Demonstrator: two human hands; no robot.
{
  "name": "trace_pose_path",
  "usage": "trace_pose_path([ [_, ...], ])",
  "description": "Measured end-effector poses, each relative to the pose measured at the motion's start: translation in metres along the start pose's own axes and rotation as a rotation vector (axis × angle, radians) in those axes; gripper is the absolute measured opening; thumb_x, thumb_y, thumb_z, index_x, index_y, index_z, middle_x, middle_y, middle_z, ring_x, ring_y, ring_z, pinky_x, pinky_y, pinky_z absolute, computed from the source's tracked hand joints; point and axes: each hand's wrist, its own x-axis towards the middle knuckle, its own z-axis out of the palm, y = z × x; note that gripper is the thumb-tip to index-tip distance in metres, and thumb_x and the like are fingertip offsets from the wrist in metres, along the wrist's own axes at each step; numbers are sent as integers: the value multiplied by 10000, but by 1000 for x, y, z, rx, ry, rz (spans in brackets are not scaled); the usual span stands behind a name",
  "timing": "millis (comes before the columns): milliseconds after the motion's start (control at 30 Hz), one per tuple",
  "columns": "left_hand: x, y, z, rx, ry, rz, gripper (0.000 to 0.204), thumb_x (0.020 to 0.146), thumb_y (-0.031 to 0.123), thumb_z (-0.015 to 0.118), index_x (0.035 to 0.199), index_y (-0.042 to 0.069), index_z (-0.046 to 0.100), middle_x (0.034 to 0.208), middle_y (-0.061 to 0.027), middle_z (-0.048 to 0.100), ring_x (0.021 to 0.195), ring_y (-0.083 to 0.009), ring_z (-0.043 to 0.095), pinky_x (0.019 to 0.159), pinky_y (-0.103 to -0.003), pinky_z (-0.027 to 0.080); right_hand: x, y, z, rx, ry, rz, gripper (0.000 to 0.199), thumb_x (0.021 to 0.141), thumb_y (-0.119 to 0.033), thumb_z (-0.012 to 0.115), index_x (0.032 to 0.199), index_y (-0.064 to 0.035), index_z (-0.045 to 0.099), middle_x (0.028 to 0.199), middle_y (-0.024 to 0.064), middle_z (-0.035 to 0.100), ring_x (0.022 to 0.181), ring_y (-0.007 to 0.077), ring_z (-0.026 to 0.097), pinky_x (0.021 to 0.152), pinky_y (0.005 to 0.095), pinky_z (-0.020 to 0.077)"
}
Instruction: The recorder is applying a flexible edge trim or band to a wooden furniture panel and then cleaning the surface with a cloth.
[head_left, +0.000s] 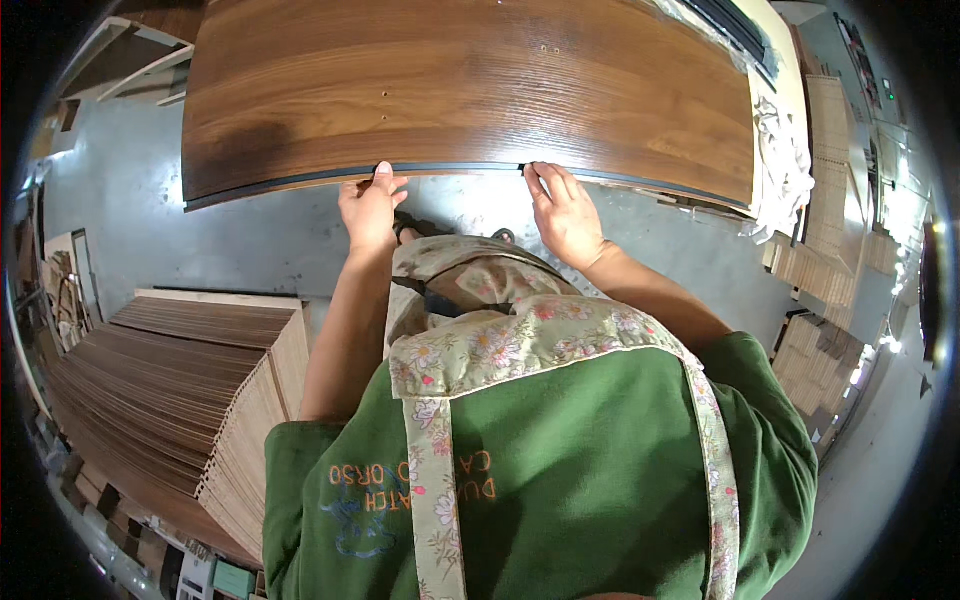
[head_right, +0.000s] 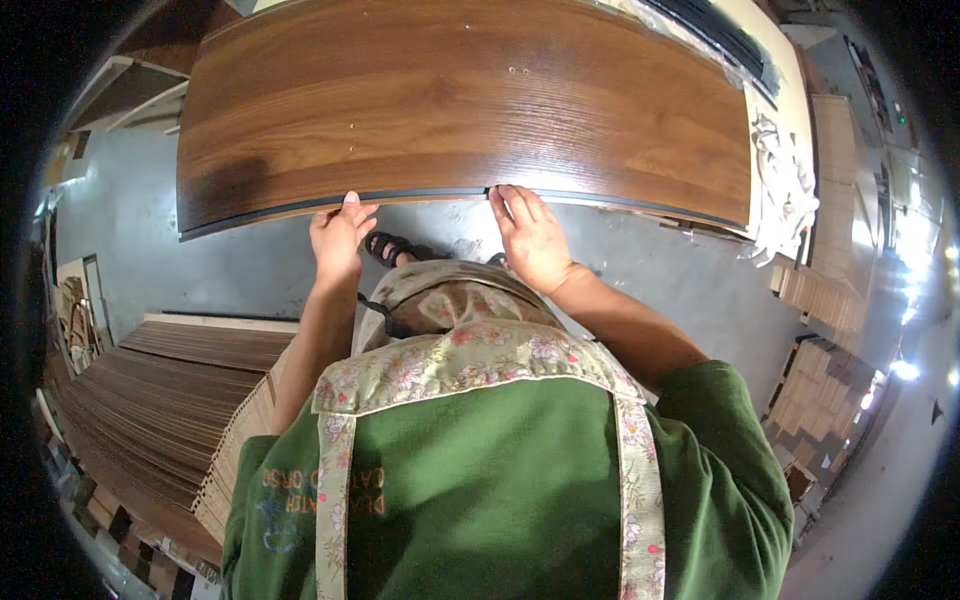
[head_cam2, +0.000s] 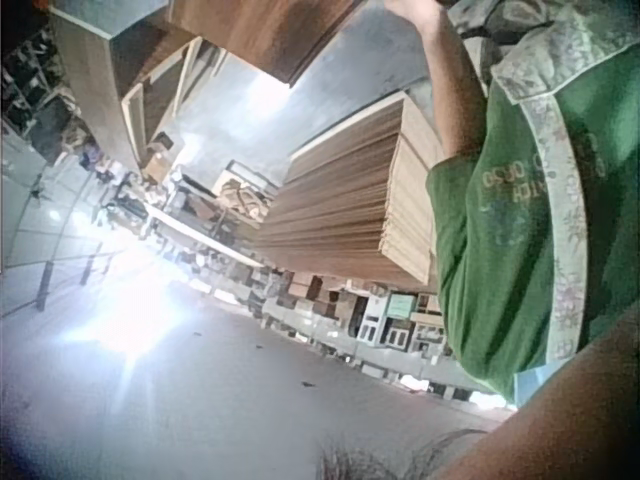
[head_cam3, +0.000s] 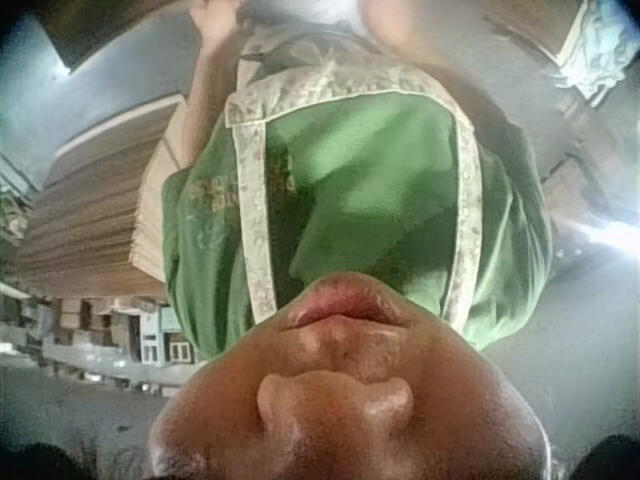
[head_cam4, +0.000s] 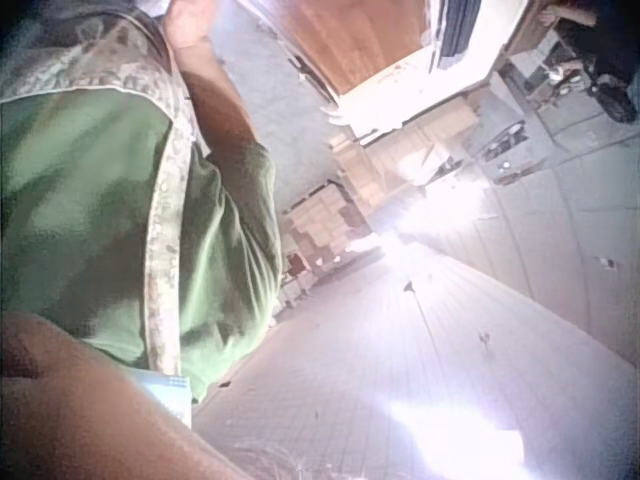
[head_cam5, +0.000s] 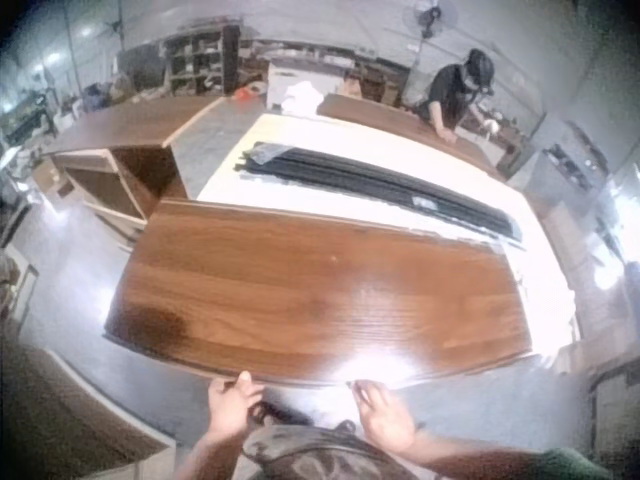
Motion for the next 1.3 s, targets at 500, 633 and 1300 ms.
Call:
trace_pose_path([
  [500,-34,34,25,989,-157,1058,228,758,248,699,765,49,587,701,-76,602,669,-203,577,609,-324,457,43,41,-13,360,-36,361,235,793,-254,637,730,-33,591,699,168,609,711,338,596,627,412,468],
  [633,-4,55,49,1097,-409,954,201,686,228,715,724,75,591,745,-71,595,757,-263,573,664,-372,453,70,39,-23,331,-292,298,298,765,-351,639,755,-54,638,798,171,634,800,345,605,714,430,471],
  [1300,21,67,63,1608,-932,909,194,811,171,576,854,36,444,873,-161,567,827,-380,567,698,-469,453,78,25,-5,50,-508,146,221,809,-98,463,990,-12,555,1050,151,594,1029,304,536,830,457,417],
])
